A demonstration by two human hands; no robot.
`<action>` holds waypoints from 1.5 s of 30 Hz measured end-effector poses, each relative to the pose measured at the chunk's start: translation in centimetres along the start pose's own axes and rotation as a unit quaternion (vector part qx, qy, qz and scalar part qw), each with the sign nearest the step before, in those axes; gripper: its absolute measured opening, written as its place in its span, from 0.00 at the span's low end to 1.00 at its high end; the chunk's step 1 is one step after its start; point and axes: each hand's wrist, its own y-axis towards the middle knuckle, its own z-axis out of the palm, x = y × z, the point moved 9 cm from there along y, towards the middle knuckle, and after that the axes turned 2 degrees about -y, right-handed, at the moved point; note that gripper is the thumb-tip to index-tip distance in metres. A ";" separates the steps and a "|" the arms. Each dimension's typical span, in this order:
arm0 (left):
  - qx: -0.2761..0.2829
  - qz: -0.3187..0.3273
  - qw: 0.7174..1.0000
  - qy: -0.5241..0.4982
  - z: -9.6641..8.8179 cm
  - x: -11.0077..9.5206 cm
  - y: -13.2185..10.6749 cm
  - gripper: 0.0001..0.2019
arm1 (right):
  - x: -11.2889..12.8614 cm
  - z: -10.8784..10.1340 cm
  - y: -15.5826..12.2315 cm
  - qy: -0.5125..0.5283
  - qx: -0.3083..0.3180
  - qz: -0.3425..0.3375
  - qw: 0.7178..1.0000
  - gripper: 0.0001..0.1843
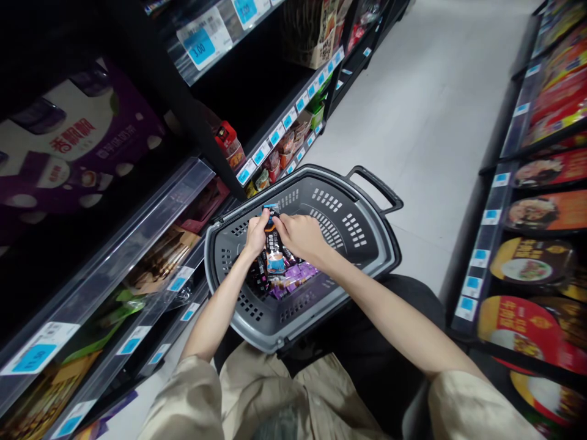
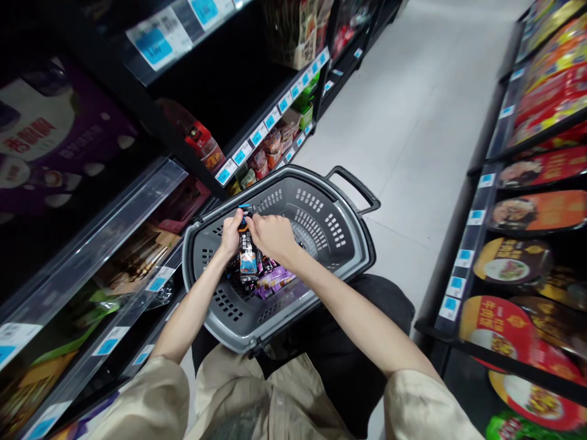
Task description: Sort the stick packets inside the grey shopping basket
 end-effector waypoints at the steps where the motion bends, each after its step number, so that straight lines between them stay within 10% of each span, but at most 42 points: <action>1: 0.001 0.000 1.000 0.003 0.1 0.0 0.0 0.32 | 0.0 0.0 0.0 0.001 0.001 0.002 1.000 0.27; 31: 0.111 0.011 0.993 0.050 2.9 -0.2 -1.0 0.38 | -3.9 0.2 2.5 0.219 -0.055 0.075 0.971 0.25; 45: 0.046 0.039 0.997 0.042 1.1 -0.6 -0.1 0.36 | -2.1 1.3 2.3 0.256 0.013 0.054 0.965 0.37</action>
